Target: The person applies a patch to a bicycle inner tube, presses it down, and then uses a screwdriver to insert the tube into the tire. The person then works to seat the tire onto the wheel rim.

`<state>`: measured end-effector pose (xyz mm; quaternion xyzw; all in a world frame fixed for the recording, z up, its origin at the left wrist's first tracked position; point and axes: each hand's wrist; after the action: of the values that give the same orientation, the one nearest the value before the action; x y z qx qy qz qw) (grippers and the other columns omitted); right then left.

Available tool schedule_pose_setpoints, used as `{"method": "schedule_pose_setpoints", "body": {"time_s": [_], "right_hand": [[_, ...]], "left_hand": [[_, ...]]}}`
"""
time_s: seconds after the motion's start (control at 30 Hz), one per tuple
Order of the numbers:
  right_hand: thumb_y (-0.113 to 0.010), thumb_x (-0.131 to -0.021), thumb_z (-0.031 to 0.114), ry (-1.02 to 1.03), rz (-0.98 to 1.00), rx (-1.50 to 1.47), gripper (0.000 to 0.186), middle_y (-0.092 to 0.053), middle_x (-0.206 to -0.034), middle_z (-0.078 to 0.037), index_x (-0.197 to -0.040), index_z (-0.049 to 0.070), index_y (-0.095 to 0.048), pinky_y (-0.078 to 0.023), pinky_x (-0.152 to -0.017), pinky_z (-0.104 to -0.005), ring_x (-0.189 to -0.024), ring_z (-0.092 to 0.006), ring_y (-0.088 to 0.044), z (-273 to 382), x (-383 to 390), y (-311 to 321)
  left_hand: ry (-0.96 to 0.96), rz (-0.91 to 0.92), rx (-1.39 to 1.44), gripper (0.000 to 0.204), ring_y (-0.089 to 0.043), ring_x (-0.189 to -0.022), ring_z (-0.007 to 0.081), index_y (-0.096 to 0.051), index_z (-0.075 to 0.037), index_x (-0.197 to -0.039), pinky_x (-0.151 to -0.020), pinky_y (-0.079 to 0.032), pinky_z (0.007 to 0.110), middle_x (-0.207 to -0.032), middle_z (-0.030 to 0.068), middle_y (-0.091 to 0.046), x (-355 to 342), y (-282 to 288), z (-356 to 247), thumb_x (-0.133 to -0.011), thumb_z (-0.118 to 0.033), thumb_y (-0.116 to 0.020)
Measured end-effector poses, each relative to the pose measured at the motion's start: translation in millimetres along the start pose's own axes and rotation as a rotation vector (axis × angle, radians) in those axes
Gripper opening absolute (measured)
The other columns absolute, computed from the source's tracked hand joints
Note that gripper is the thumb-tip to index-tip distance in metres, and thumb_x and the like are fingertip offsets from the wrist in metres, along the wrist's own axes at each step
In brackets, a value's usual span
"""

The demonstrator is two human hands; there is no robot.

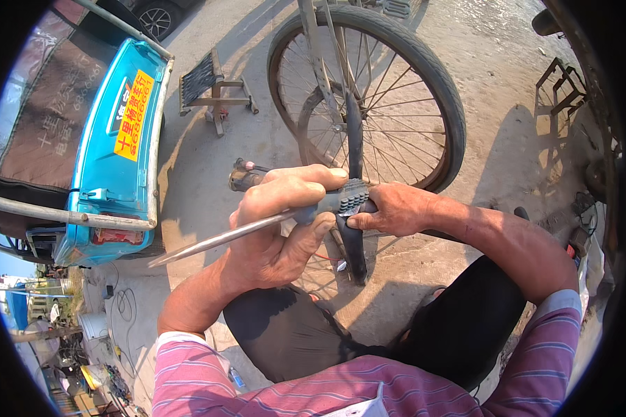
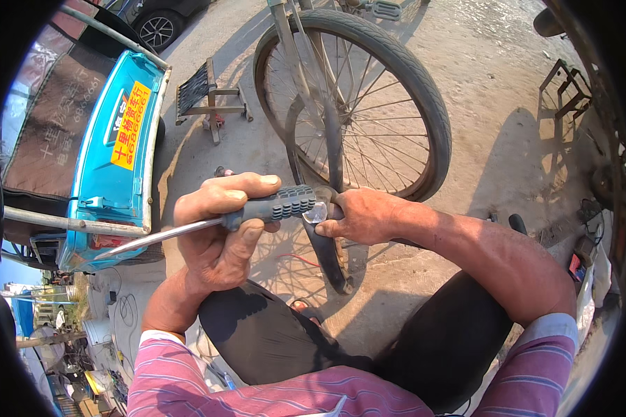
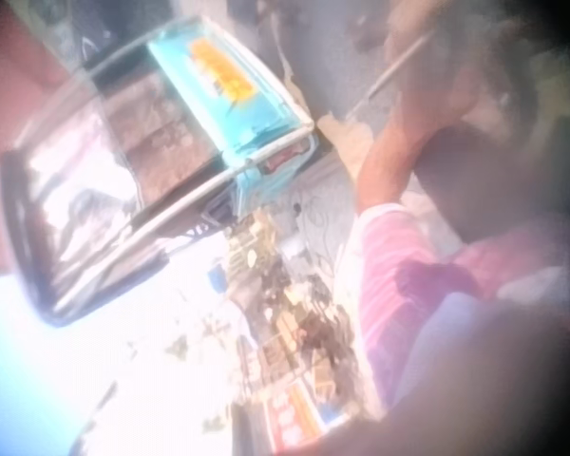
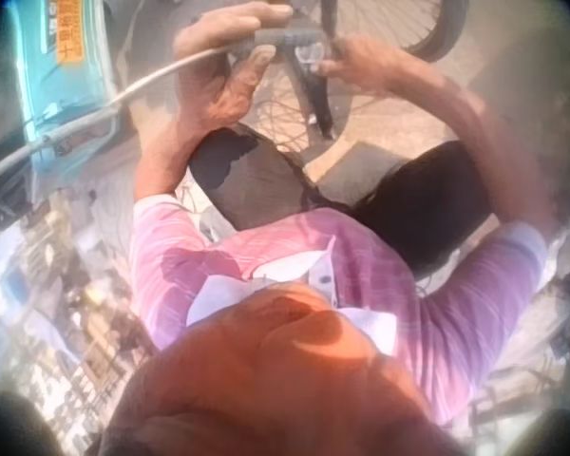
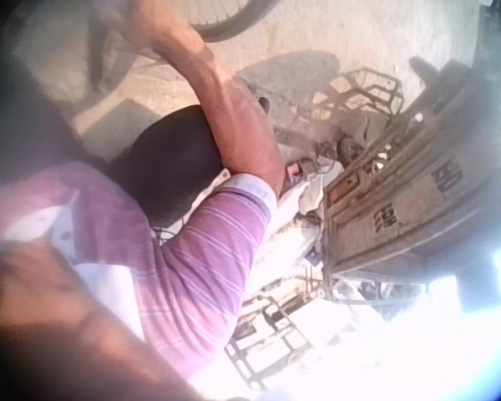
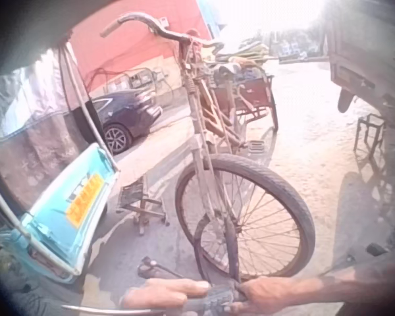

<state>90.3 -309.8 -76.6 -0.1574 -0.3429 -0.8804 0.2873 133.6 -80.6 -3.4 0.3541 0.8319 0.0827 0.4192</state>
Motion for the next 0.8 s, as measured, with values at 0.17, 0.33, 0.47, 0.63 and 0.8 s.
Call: {"method": "schedule_pose_setpoints", "body": {"time_s": [0.17, 0.33, 0.47, 0.63, 0.8], "right_hand": [[-0.062, -0.102, 0.055, 0.0, -0.024, 0.103, 0.063, -0.074, -0.094, -0.021, -0.12, -0.005, -0.067, -0.056, -0.089, -0.0482, -0.098, -0.0383, -0.074, 1, -3, -6], [-0.063, -0.101, 0.055, 0.035, -0.052, 0.067, 0.062, -0.074, -0.094, -0.023, -0.112, -0.006, -0.07, -0.057, -0.086, -0.048, -0.097, -0.0378, -0.074, -1, -3, -8], [-0.064, -0.1, 0.055, 0.047, -0.055, 0.091, 0.062, -0.074, -0.091, -0.023, -0.106, -0.006, -0.072, -0.057, -0.085, -0.0485, -0.095, -0.0375, -0.075, -2, -2, -6], [-0.066, -0.099, 0.055, 0.056, -0.066, 0.104, 0.06, -0.074, -0.086, -0.023, -0.103, -0.005, -0.073, -0.058, -0.082, -0.0495, -0.091, -0.0389, -0.075, -3, 2, -9], [-0.068, -0.097, 0.055, 0.06, -0.074, 0.102, 0.06, -0.074, -0.088, -0.024, -0.102, -0.004, -0.074, -0.058, -0.083, -0.049, -0.092, -0.0388, -0.075, -3, 7, -9]], "left_hand": [[0.48, 0.082, 0.153, 0.031, -0.072, -0.094, 0.0161, -0.05, -0.001, -0.132, -0.073, -0.06, 0.026, -0.125, 0.0206, -0.068, -9, 4, -6, -0.104, -0.004, -0.062], [0.223, 0.094, -0.136, 0.031, -0.072, -0.094, 0.0171, -0.049, -0.002, -0.134, -0.077, -0.061, 0.028, -0.126, 0.0209, -0.065, -14, -7, -12, -0.105, -0.004, -0.059], [0.653, 0.093, 0.003, 0.031, -0.07, -0.09, 0.0127, -0.055, 0.001, -0.133, -0.077, -0.06, 0.026, -0.124, 0.0181, -0.067, -24, -15, -24, -0.103, -0.003, -0.062], [0.476, 0.117, -0.169, 0.027, -0.07, -0.088, 0.0138, -0.06, -0.002, -0.129, -0.074, -0.059, 0.027, -0.11, 0.0141, -0.07, -22, -28, -28, -0.104, -0.011, -0.065], [0.427, -0.173, 0.182, 0.026, -0.07, -0.092, 0.0136, -0.055, 0.0, -0.127, -0.077, -0.06, 0.028, -0.12, 0.0175, -0.068, -13, -31, -24, -0.104, -0.009, -0.064]]}}
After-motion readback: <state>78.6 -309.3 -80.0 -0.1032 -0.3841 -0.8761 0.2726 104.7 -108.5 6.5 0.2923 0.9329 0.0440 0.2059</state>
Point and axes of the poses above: each hand's wrist, its own x-axis away from the middle knuckle, its own y-axis out of the back of the hand, z = x × y
